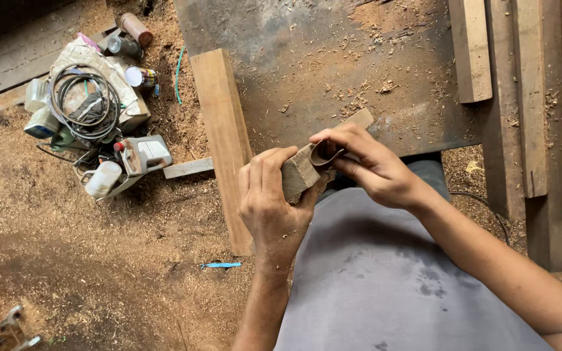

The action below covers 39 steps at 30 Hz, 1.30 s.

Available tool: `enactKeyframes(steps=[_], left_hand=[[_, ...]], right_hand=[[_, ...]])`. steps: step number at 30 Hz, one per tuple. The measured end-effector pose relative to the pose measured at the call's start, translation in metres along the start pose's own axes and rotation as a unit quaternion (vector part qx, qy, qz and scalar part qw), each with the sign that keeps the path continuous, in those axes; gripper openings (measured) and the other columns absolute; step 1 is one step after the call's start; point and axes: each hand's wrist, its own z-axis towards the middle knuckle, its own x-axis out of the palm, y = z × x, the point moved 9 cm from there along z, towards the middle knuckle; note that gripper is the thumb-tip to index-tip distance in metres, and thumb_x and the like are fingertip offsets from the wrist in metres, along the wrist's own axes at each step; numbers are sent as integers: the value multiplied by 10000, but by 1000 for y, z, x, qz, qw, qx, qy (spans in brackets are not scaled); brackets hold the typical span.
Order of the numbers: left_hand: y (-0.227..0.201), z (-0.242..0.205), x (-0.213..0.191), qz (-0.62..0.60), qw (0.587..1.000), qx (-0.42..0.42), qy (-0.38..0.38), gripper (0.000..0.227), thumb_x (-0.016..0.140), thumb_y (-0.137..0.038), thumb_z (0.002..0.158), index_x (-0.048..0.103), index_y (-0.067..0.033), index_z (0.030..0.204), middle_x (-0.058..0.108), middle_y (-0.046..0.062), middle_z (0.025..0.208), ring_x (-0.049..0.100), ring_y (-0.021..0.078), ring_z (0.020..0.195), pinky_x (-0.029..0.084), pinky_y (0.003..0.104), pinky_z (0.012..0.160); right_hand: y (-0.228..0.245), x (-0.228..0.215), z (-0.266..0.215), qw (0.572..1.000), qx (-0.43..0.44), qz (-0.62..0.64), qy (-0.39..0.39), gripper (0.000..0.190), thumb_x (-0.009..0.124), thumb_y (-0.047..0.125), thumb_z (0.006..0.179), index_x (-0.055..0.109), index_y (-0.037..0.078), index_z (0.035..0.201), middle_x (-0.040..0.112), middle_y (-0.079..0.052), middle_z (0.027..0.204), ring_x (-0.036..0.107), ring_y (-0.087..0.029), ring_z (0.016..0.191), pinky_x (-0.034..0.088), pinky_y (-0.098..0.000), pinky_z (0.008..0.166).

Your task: The person holds a small rectangular wooden block and smooths its surfaces using a piece of sandpaper. They rotate the block to sand different sides and edges, occasionally pausing to inspect the surface texture. The task is performed manually in a workshop setting.

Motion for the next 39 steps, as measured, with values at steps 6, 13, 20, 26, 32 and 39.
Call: enactKeyframes(steps=[6,13,20,26,32,39], left_hand=[[-2,2,-2,-7,1000,20,2,600,920,-323,757,632,-113,1240,661,59,1173,623,270,1101,541,393,928],[-6,7,1,-42,998,44,-10,630,907,-114,740,636,-115,1308,657,61,1206,635,274,1134,545,396,965],[-2,6,12,-259,965,45,-25,708,926,-124,780,574,-122,1394,625,105,1325,675,221,1204,623,320,1051],[-21,8,42,-368,929,42,15,746,862,-169,900,464,-130,1529,671,114,1313,723,222,1171,637,302,1007],[-32,14,72,-444,893,22,72,940,882,-175,868,306,-140,1609,704,110,1280,736,196,1135,654,298,996],[-38,13,81,-427,903,45,24,765,845,-88,892,438,-148,1538,708,89,1275,719,181,1194,608,287,1057]], right_hand=[[-41,-28,15,990,65,-72,-98,357,542,5,1039,580,65,1390,594,-78,1292,570,-209,1257,425,-331,1116],[81,15,2,990,-123,-68,-21,499,595,-6,989,497,47,1476,566,-97,1312,546,-201,1214,442,-331,1094],[76,-28,3,990,12,-69,-125,366,595,21,1010,670,79,1364,590,-42,1148,575,-143,1000,502,-267,880],[148,-12,-17,856,-200,-470,-74,325,806,116,878,774,185,1194,657,-26,1217,561,-244,1185,358,-381,1095],[150,-30,-19,810,-180,-545,-118,213,779,49,939,789,181,1105,704,-16,1355,522,-257,1426,254,-455,1282],[144,-50,-29,818,-192,-522,-147,179,779,60,998,786,136,1160,702,-70,1397,504,-301,1470,247,-443,1295]])
